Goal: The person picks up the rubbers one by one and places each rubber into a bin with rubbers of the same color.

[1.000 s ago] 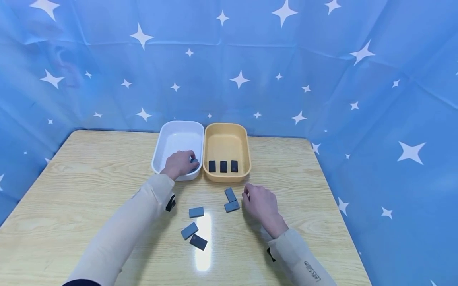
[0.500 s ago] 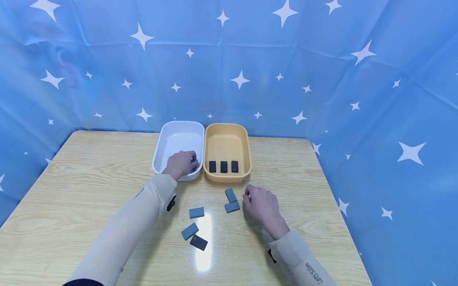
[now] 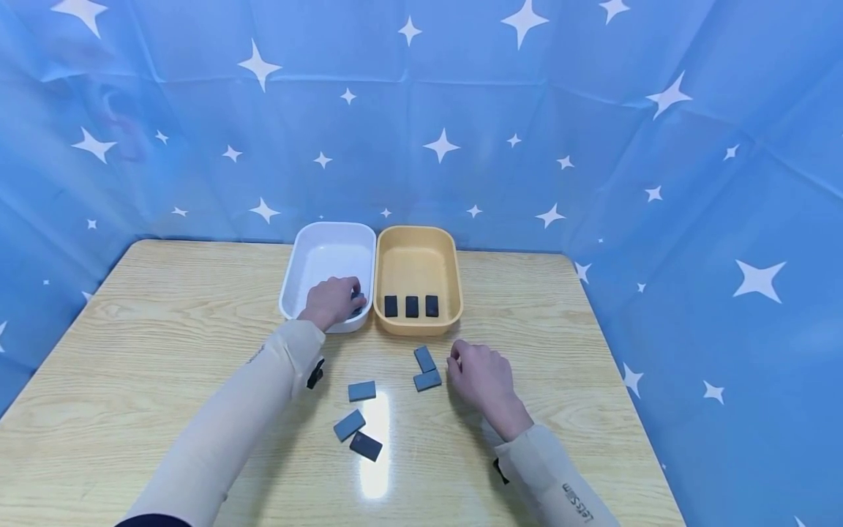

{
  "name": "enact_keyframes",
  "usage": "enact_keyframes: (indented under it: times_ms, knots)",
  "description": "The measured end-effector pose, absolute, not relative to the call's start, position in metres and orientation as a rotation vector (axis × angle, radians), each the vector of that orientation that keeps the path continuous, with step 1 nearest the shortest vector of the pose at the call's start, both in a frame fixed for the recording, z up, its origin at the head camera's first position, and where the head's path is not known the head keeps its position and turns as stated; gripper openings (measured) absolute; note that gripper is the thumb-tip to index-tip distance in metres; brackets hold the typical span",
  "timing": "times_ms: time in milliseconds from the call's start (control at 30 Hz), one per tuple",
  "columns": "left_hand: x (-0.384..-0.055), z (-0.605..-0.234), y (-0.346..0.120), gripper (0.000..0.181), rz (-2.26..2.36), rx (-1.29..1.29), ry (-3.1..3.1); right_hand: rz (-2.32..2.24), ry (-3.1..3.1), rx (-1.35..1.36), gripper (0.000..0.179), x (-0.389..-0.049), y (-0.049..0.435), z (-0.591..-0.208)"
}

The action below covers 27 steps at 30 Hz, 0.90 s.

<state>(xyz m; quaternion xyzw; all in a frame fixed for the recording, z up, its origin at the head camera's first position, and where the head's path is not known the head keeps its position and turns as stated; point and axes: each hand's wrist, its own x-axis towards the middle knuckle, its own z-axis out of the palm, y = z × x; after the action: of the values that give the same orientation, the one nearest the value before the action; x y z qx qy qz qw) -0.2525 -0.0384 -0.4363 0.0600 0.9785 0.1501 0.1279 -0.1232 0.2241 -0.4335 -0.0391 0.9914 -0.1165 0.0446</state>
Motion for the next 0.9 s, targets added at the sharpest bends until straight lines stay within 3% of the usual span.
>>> enact_keyframes:
  times_ms: [500,900]
  knots:
    - [-0.250,-0.406,-0.070,0.036,0.532,0.199,2.960,-0.357,3.039,-0.143,0.014,-0.125,0.225,-0.431]
    - [-0.209,-0.388,-0.095,0.033,0.566,0.400,3.031,-0.356,3.024,-0.123,0.015,-0.126,0.223,-0.430]
